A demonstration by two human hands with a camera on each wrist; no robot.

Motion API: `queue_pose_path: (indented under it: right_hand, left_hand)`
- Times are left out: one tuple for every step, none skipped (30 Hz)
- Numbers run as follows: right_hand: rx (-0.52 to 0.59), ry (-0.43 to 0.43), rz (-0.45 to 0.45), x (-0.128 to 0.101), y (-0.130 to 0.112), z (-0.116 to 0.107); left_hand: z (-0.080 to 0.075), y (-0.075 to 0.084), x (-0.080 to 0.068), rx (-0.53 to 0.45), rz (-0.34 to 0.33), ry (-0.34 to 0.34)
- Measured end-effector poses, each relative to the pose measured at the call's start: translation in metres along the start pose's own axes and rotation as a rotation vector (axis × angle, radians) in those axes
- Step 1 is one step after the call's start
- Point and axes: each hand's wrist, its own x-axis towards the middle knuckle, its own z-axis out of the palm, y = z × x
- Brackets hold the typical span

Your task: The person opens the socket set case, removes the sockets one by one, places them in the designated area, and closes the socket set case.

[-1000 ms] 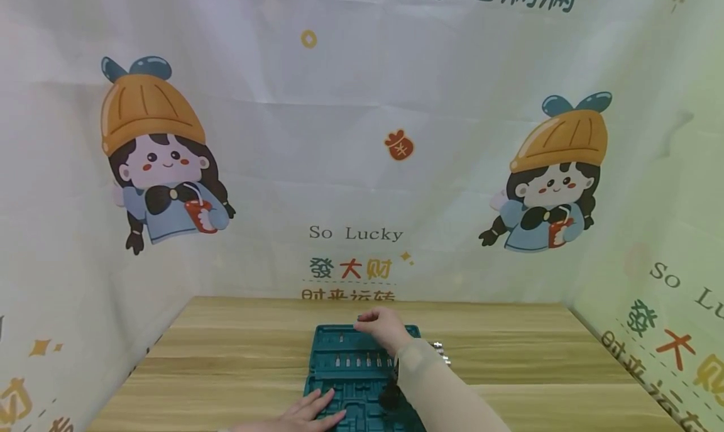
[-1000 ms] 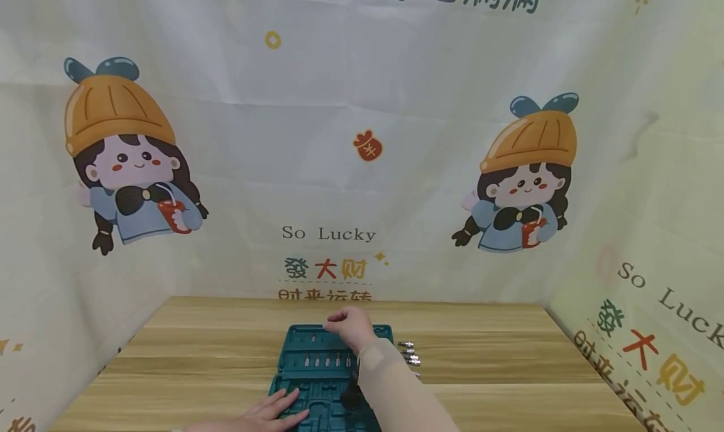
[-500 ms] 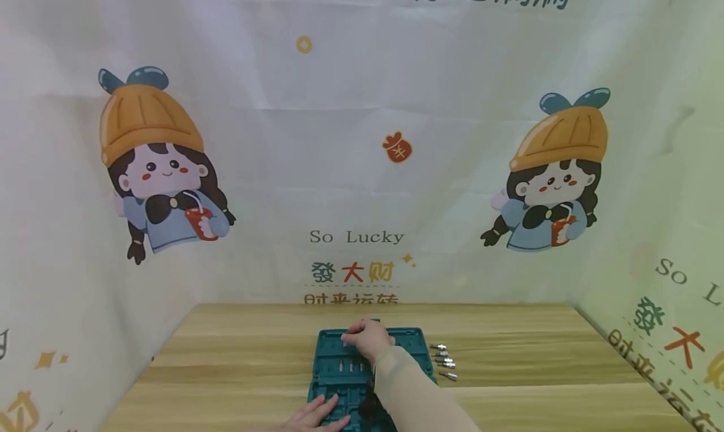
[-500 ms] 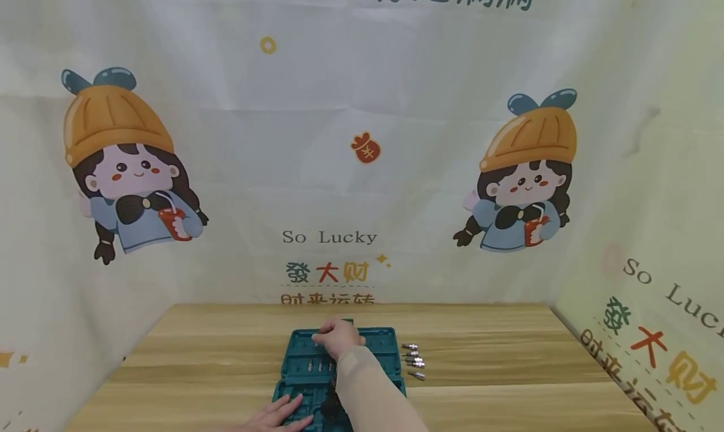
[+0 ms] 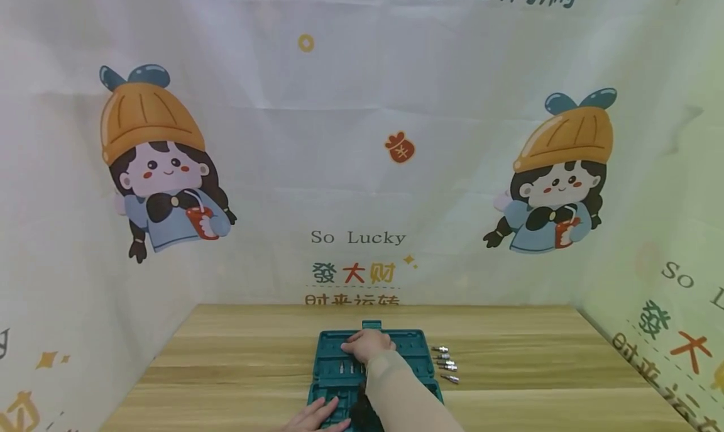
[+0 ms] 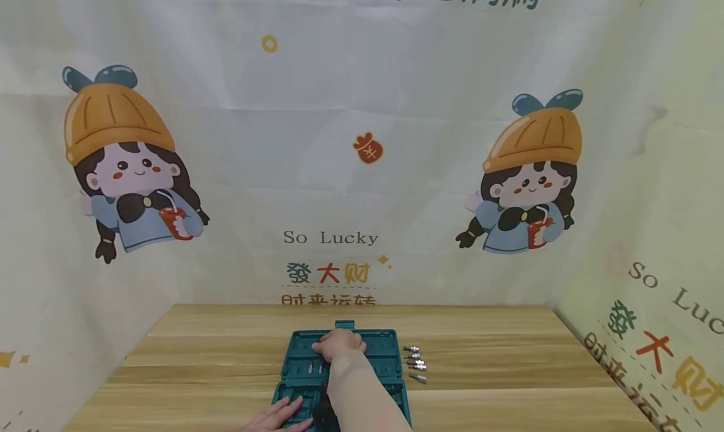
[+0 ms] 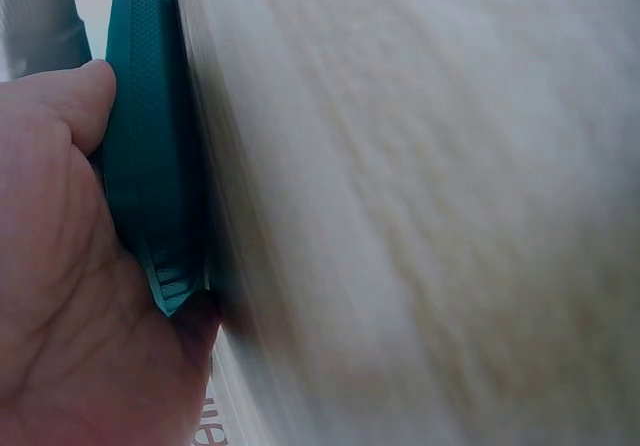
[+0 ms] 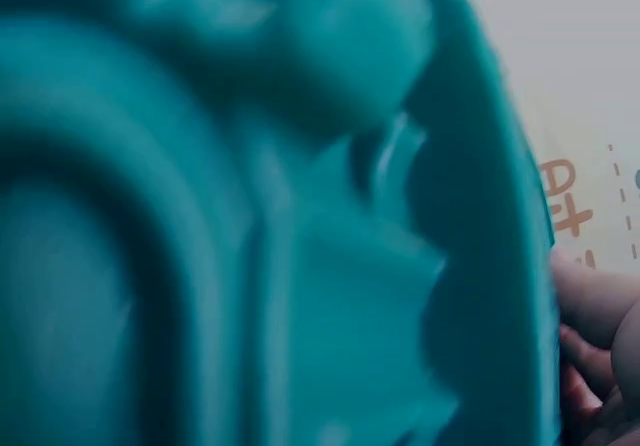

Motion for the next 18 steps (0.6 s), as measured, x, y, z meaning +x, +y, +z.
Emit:
queue_pose_path:
  right_hand:
    - [-0.008,-0.006,0.003,-0.0003,-0.0017,-0.0009]
    - [-0.014,-0.012,0.007,-0.0007,-0.0033,-0.0016]
    - [-0.021,-0.020,0.008,-0.0005,-0.0046,-0.0021]
    - [-0.029,-0.026,0.008,-0.0002,-0.0054,-0.0026]
    - [-0.036,-0.030,0.009,0.0000,-0.0060,-0.0030]
    - [-0.048,-0.034,0.007,0.0004,-0.0063,-0.0033]
    - [-0.051,-0.035,0.007,0.0012,-0.0061,-0.0031]
    - [-0.053,-0.034,0.007,0.0019,-0.0056,-0.0026]
    - [-0.049,-0.032,0.006,0.0028,-0.0049,-0.0019]
    - [-0.029,-0.028,0.012,0.0034,-0.0040,-0.0011]
    - [-0.006,-0.023,0.013,0.0036,-0.0034,-0.0004]
    - [0.020,-0.018,0.013,0.0041,-0.0023,0.0008]
    - [0.050,-0.012,0.016,0.0045,-0.0012,0.0019]
    - [0.079,-0.006,0.019,0.0047,0.0000,0.0031]
    - [0.102,0.000,0.024,0.0046,0.0006,0.0041]
    - [0.119,0.003,0.025,0.0046,0.0013,0.0048]
    - [0.127,0.009,0.024,0.0044,0.0017,0.0056]
    - [0.135,0.013,0.027,0.0045,0.0026,0.0063]
  left_hand:
    - [0.0010,-0.0006,-0.0004,0.013,0.013,0.013]
    - [0.0018,-0.0013,-0.0007,0.017,0.022,0.019]
    - [0.0023,-0.0021,-0.0008,0.019,0.034,0.023]
    - [0.0025,-0.0029,-0.0008,0.023,0.046,0.025]
    - [0.0028,-0.0037,-0.0006,0.025,0.056,0.029]
    - [0.0031,-0.0044,-0.0005,0.022,0.064,0.028]
    - [0.0033,-0.0050,-0.0004,0.021,0.072,0.028]
    - [0.0032,-0.0054,0.0000,0.014,0.072,0.022]
    - [0.0028,-0.0056,0.0003,0.005,0.072,0.017]
    - [0.0024,-0.0057,0.0004,-0.003,0.066,0.010]
    - [0.0016,-0.0060,0.0005,-0.019,0.060,-0.004]
    - [0.0003,-0.0064,0.0007,-0.032,0.054,-0.021]
    - [-0.0011,-0.0062,0.0010,-0.046,0.045,-0.036]
    - [-0.0025,-0.0066,0.0010,-0.052,0.044,-0.048]
    - [-0.0037,-0.0062,0.0011,-0.066,0.035,-0.061]
    - [-0.0043,-0.0060,0.0011,-0.074,0.029,-0.070]
    - [-0.0043,-0.0060,0.0011,-0.078,0.025,-0.074]
    - [-0.0040,-0.0056,0.0009,-0.071,0.025,-0.070]
